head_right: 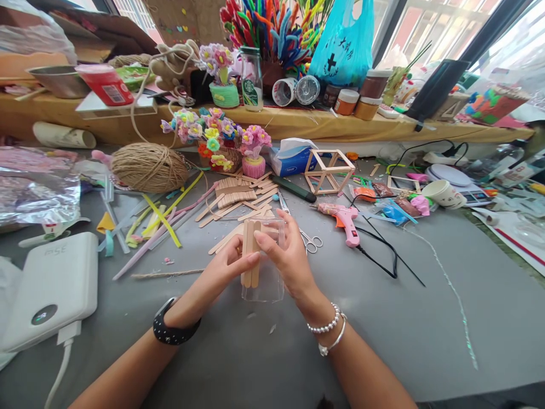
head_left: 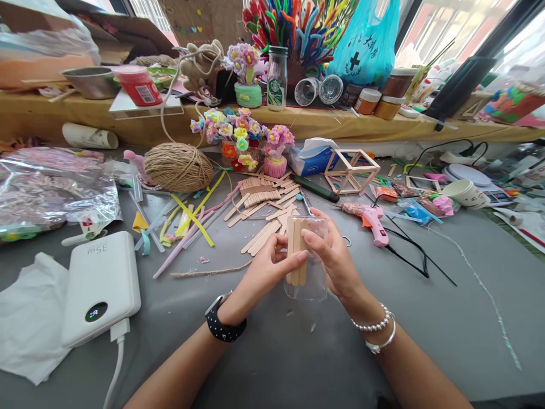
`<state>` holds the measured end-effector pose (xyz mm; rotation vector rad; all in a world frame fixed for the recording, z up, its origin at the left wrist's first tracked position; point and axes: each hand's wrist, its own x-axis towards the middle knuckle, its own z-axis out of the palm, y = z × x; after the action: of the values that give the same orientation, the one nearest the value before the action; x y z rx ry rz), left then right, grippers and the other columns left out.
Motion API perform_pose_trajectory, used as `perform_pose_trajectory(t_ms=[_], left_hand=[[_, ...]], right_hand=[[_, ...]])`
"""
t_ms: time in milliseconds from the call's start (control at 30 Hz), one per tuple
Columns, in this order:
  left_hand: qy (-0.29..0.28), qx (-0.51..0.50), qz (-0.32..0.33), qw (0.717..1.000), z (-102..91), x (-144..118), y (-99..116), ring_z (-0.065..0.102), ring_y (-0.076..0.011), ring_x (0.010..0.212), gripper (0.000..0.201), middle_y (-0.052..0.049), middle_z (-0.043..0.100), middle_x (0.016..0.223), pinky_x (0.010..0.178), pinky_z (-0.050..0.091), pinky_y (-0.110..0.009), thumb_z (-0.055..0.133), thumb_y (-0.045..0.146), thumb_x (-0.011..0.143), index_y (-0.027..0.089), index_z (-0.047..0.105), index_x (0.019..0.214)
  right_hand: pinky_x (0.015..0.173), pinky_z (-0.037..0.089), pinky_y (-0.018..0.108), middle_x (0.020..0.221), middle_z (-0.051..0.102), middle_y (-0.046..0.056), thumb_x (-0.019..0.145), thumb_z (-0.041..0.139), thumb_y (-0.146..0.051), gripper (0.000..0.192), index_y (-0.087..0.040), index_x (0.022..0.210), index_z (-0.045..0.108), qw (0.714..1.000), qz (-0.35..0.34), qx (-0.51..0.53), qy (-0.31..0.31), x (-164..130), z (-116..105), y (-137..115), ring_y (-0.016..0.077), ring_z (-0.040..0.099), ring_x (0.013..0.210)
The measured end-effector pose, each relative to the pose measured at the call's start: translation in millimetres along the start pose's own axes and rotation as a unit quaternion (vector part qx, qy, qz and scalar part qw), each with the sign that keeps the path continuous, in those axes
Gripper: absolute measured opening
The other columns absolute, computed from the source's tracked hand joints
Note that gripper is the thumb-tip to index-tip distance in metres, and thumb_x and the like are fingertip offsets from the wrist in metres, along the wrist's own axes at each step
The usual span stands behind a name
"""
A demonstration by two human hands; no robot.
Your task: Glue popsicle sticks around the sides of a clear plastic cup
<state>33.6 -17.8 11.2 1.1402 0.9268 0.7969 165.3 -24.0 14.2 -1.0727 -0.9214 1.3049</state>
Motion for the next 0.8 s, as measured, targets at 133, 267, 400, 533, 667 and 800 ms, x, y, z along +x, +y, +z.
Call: perform_pose_trajectory(t_ms=[133,267,400,533,667,800], left_hand=[[0.003,-0.002,-0.006,1.000,-0.1,-0.4,1.1,0.057,-0.0241,0.097,0.039,-0.007,0.059,0.105,0.076,0.045,-0.033,0.062,0.044,0.071,0.017,0.049,0.096],[0.009,-0.003,-0.015,1.000,-0.1,0.1,1.0,0.057,-0.0244,0.098,0.040,-0.007,0.059,0.104,0.079,0.045,-0.034,0.063,0.044,0.069,0.018,0.048,0.095],[0.020,0.024,-0.005,0.999,-0.2,0.4,-0.5,0.056,-0.0244,0.099,0.039,-0.007,0.057,0.107,0.079,0.044,-0.034,0.064,0.045,0.069,0.018,0.047,0.092],[0.021,0.032,0.007,0.999,-0.6,0.3,-1.4,0.056,-0.0231,0.096,0.039,-0.007,0.056,0.105,0.079,0.043,-0.033,0.063,0.045,0.069,0.018,0.047,0.092],[0.015,0.019,0.006,1.000,-0.4,0.3,-0.4,0.056,-0.0226,0.095,0.039,-0.007,0.056,0.106,0.080,0.042,-0.034,0.063,0.044,0.070,0.018,0.048,0.094],[0.021,0.012,-0.012,1.000,-0.1,-0.7,2.3,0.057,-0.0228,0.093,0.039,-0.006,0.058,0.102,0.076,0.043,-0.032,0.062,0.046,0.069,0.018,0.048,0.092]], right_hand=[[0.088,0.045,0.038,0.110,0.057,0.005,0.068,0.065,-0.038,0.058,-0.026,0.120,0.041,1.000,0.002,-0.004,-0.004,0.8,-1.5,2.3,0.0218,0.056,0.103],[0.092,0.042,0.040,0.114,0.056,0.006,0.069,0.064,-0.039,0.059,-0.026,0.121,0.041,1.000,0.001,-0.017,-0.005,1.3,-2.8,1.9,0.0231,0.053,0.108],[0.094,0.040,0.042,0.117,0.056,0.007,0.068,0.064,-0.040,0.060,-0.025,0.121,0.042,0.999,-0.009,-0.031,-0.004,1.3,-3.0,-1.2,0.0247,0.051,0.111],[0.095,0.039,0.042,0.118,0.055,0.008,0.069,0.063,-0.039,0.058,-0.023,0.121,0.042,0.999,-0.019,-0.029,-0.008,0.8,-2.2,-0.4,0.0243,0.051,0.111],[0.095,0.040,0.041,0.125,0.049,0.008,0.072,0.061,-0.036,0.058,-0.025,0.124,0.038,0.997,-0.056,-0.050,-0.012,-0.3,-2.0,1.6,0.0222,0.049,0.113],[0.101,0.034,0.044,0.133,0.040,0.003,0.073,0.062,-0.032,0.057,-0.032,0.125,0.039,0.969,-0.182,-0.166,0.001,-1.3,-7.1,-6.8,0.0225,0.038,0.123]])
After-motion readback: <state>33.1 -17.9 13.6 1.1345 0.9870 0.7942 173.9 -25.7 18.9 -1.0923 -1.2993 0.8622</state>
